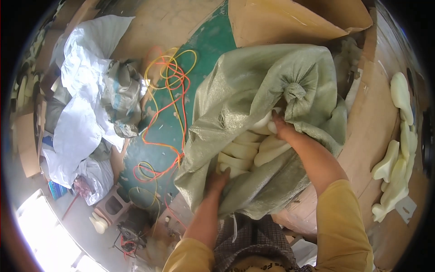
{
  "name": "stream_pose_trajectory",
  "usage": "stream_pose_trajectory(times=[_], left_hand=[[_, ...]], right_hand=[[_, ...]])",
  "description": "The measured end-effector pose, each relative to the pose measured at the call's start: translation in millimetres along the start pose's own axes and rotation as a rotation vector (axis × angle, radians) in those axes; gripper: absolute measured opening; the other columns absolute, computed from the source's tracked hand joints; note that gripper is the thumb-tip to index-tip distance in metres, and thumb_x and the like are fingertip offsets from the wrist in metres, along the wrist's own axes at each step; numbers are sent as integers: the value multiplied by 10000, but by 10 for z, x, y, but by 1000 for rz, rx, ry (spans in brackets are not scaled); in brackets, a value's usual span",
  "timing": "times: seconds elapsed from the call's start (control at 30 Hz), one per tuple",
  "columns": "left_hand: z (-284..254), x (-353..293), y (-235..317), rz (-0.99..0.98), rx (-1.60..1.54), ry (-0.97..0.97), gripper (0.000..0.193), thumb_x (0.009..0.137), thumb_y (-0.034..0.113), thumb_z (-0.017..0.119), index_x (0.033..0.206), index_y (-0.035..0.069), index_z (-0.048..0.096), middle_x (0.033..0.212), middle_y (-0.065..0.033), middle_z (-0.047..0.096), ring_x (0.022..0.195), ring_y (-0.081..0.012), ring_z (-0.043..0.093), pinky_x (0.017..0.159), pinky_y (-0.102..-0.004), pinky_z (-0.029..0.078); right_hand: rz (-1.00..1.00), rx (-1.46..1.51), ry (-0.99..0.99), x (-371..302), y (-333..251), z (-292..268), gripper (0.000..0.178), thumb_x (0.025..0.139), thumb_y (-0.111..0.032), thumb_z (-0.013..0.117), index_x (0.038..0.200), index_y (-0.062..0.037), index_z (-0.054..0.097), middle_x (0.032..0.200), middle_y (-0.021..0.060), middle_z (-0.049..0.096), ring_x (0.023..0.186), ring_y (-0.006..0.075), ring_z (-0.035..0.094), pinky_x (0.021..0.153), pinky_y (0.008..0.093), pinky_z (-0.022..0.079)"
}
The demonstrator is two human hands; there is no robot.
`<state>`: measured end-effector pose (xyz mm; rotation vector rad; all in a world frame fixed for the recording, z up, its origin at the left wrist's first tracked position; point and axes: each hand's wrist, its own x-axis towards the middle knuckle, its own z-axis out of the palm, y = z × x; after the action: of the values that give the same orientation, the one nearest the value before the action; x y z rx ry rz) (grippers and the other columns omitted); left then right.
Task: Applying adhesive to foam bicycle seat pads and organizing them in a factory workshop.
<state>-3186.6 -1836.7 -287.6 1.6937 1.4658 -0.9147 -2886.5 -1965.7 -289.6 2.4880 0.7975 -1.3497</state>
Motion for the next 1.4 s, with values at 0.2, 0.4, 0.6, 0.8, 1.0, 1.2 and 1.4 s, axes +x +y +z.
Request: stream_pose_trajectory(times=[0.2,0.4,0.6,0.8,1.0,1.2,1.4], left_hand=[[89,18,60,4,-271,-35,776,705,547,610,1185,-51,487,1112,-237,568,1032,-316,563,853,-360,434],[407,36,176,-301,-319,40,835,678,555,626,1253,-20,433,1186,-212,532,1067,-306,539,874,-354,425],[420,263,-445,-50,-407,95,721,662,435,690,1170,-44,507,1121,-167,574,961,-244,586,805,-341,466],[228,575,-696,-65,-511,208,639,691,350,702,1157,-45,515,1063,-148,581,936,-220,569,800,-331,463],[323,239,-320,-351,-977,122,552,708,226,650,1171,-33,499,1089,-149,563,972,-256,558,833,-344,456],[137,382,-509,-342,-1073,63,547,704,208,640,1173,-33,496,1092,-150,561,976,-258,556,837,-346,455],[179,82,-533,-316,-1181,-9,542,701,191,631,1175,-33,492,1096,-151,558,980,-261,555,841,-349,454]], right_hand=[[-149,-60,178,64,34,-38,1152,525,-270,797,1409,-65,87,1431,213,100,1326,401,57,1086,431,170],[-182,-77,28,267,118,-49,1126,436,-245,837,1352,-21,222,1360,229,237,1229,400,311,996,415,352],[-106,-326,126,43,-354,-34,983,557,-245,756,1342,25,230,1299,261,299,1150,355,405,796,451,458],[97,-356,447,423,-814,534,556,752,-277,615,1241,-68,451,1334,203,338,1013,328,521,825,406,451],[-272,224,541,825,-38,764,601,806,-282,610,1293,-58,339,1251,113,460,1188,253,422,965,322,351],[-308,293,516,532,41,592,600,800,-283,617,1288,-61,349,1244,111,464,1179,252,427,966,326,351],[-347,373,501,-68,-578,385,598,793,-285,627,1282,-66,361,1235,109,469,1169,251,431,966,331,351]])
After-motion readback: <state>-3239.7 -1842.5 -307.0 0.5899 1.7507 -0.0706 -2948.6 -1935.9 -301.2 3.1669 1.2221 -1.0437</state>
